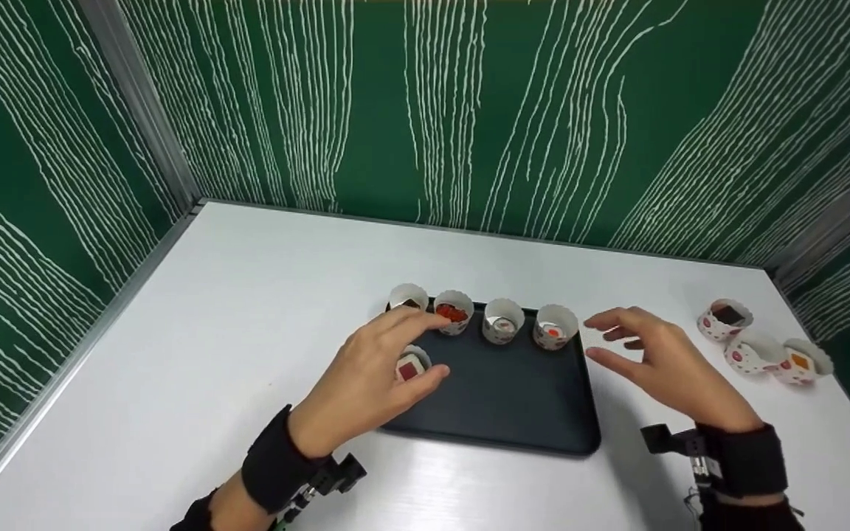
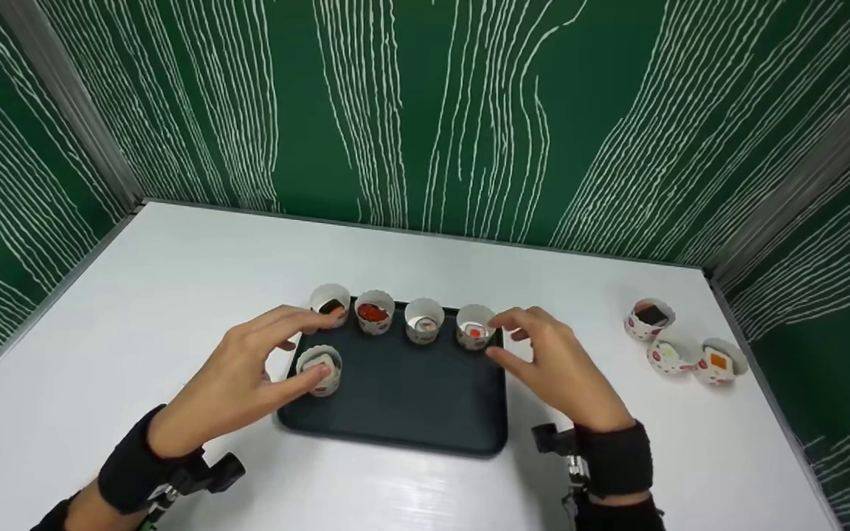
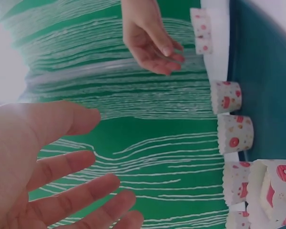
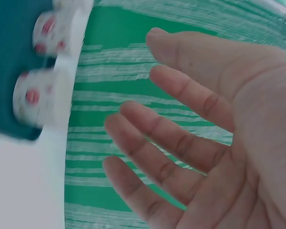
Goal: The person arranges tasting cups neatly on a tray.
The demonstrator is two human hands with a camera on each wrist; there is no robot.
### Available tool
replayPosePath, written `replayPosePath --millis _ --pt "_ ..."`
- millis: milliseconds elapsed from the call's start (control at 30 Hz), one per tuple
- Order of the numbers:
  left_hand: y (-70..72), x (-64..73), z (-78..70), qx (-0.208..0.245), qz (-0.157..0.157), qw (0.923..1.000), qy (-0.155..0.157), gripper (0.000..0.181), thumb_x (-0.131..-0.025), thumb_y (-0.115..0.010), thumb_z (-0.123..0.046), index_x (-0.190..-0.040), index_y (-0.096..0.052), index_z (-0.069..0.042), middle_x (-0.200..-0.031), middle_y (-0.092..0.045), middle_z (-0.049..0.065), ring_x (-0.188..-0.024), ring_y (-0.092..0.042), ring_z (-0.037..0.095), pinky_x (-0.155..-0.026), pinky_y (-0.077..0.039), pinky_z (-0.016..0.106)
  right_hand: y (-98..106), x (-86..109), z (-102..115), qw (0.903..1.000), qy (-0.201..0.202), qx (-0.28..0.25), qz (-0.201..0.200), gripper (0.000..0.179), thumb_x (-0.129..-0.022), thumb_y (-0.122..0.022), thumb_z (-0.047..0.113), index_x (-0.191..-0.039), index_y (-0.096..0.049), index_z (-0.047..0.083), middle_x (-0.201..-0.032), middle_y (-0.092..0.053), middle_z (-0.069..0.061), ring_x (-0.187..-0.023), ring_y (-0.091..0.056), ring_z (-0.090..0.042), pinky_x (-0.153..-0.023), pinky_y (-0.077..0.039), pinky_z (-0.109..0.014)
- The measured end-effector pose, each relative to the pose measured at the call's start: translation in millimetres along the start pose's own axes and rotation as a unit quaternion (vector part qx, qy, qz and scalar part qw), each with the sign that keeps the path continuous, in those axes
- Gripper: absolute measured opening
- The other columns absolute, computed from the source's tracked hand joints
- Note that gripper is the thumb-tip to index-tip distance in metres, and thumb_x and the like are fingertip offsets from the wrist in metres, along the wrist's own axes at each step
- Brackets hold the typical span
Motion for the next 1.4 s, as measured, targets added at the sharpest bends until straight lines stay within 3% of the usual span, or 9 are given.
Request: replayPosePath --millis 367,567,700,833,967,1100,1167,1333,1400 --pt "-4.8 1.1 0.5 0.004 0.02 0.9998 0.003 0.049 -0.096 -0.082 -0.021 -0.142 -0.067 -0.015 -0.136 -0.067 0.003 -0.121 -0.067 0.017 -0.099 -0.059 0.038 52.8 -10.2 -85.9 0.9957 -0.066 0.063 0.017 0.054 -0.104 -0.073 0.029 -0.147 -0.056 0.001 -0.137 -0.057 -0.034 -0.12 -0.062 -0.058 -0.096 -0.052 -0.072" --pt "-8.0 0.4 1.3 0.016 0.043 0.9989 0.009 0.048 -0.097 -0.081 -0.022 -0.143 -0.066 -0.014 -0.138 -0.065 0.005 -0.086 -0.063 0.008 -0.079 -0.056 0.025 68.7 -13.3 -131.1 0.9857 -0.129 0.079 0.074 0.07 -0.106 -0.068 0.036 -0.157 -0.041 -0.004 -0.138 -0.041 -0.045 -0.115 -0.059 -0.057 -0.081 -0.058 -0.055" --pt "-9.5 -0.8 1.0 0.015 0.053 0.9985 0.009 0.048 -0.098 -0.08 -0.022 -0.143 -0.065 -0.013 -0.137 -0.064 0.006 -0.07 -0.058 0.008 -0.072 -0.054 0.023 72.3 -16.9 -156.1 0.9791 -0.153 0.087 0.101 0.075 -0.107 -0.067 0.035 -0.158 -0.035 -0.009 -0.133 -0.049 -0.049 -0.12 -0.055 -0.058 -0.084 -0.058 -0.053" --pt "-10.8 -0.8 1.7 0.015 0.056 0.9982 0.014 0.048 -0.097 -0.08 -0.022 -0.142 -0.066 -0.014 -0.137 -0.065 0.005 -0.112 -0.073 0.025 -0.088 -0.059 0.033 74.1 -19.6 -175.0 0.9758 -0.157 0.097 0.117 0.078 -0.106 -0.067 0.032 -0.158 -0.031 -0.015 -0.131 -0.058 -0.048 -0.113 -0.064 -0.055 -0.087 -0.058 -0.056" --pt "-12.6 -0.3 3.6 0.016 0.06 0.998 0.014 0.048 -0.097 -0.081 -0.022 -0.142 -0.066 -0.014 -0.137 -0.066 0.005 -0.151 -0.05 0.038 -0.105 -0.057 0.045 75.9 -18.7 -187.7 0.9732 -0.159 0.099 0.134 0.081 -0.108 -0.064 0.033 -0.158 -0.026 -0.019 -0.133 -0.06 -0.046 -0.099 -0.073 -0.046 -0.079 -0.06 -0.051" --pt "-14.2 -1.0 5.5 0.015 0.069 0.9974 0.012 0.048 -0.097 -0.081 -0.023 -0.142 -0.066 -0.014 -0.136 -0.065 0.004 -0.146 -0.056 0.032 -0.113 -0.054 0.048 75.5 -16.6 -198.2 0.9676 -0.181 0.093 0.149 0.086 -0.109 -0.061 0.039 -0.16 -0.02 -0.018 -0.1 -0.075 -0.029 -0.062 -0.062 -0.021 -0.056 -0.047 -0.033" --pt "-14.9 -1.2 6.2 0.015 0.073 0.9972 0.012 0.048 -0.098 -0.08 -0.023 -0.142 -0.066 -0.014 -0.136 -0.065 0.004 -0.147 -0.055 0.032 -0.117 -0.05 0.05 73.4 -15.5 -203.9 0.9634 -0.2 0.092 0.153 0.09 -0.109 -0.06 0.044 -0.161 -0.018 -0.017 -0.099 -0.073 -0.031 -0.056 -0.05 -0.016 -0.052 -0.041 -0.031" --pt "-16.1 -2.3 7.0 0.015 0.077 0.9969 0.012 0.047 -0.098 -0.08 -0.023 -0.143 -0.066 -0.015 -0.137 -0.064 0.005 -0.142 -0.059 0.029 -0.114 -0.053 0.048 70.2 -12.9 -208.1 0.9612 -0.204 0.096 0.16 0.089 -0.11 -0.057 0.044 -0.159 -0.018 -0.019 -0.142 -0.046 -0.051 -0.075 -0.06 -0.033 -0.06 -0.046 -0.038" --pt "-16.1 -3.0 7.3 0.015 0.077 0.9968 0.012 0.048 -0.098 -0.08 -0.023 -0.143 -0.066 -0.015 -0.137 -0.064 0.005 -0.142 -0.059 0.029 -0.114 -0.053 0.048 70.0 -13.4 -207.2 0.9628 -0.191 0.1 0.163 0.085 -0.111 -0.057 0.04 -0.158 -0.02 -0.021 -0.145 -0.044 -0.051 -0.082 -0.063 -0.035 -0.065 -0.047 -0.039"
Point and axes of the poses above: each hand's wrist, its own x-axis away from the middle knuckle, its own y-axis out of the back of the hand, z = x × y, the point moved 3 cm from there along -x, towards the middle knuckle
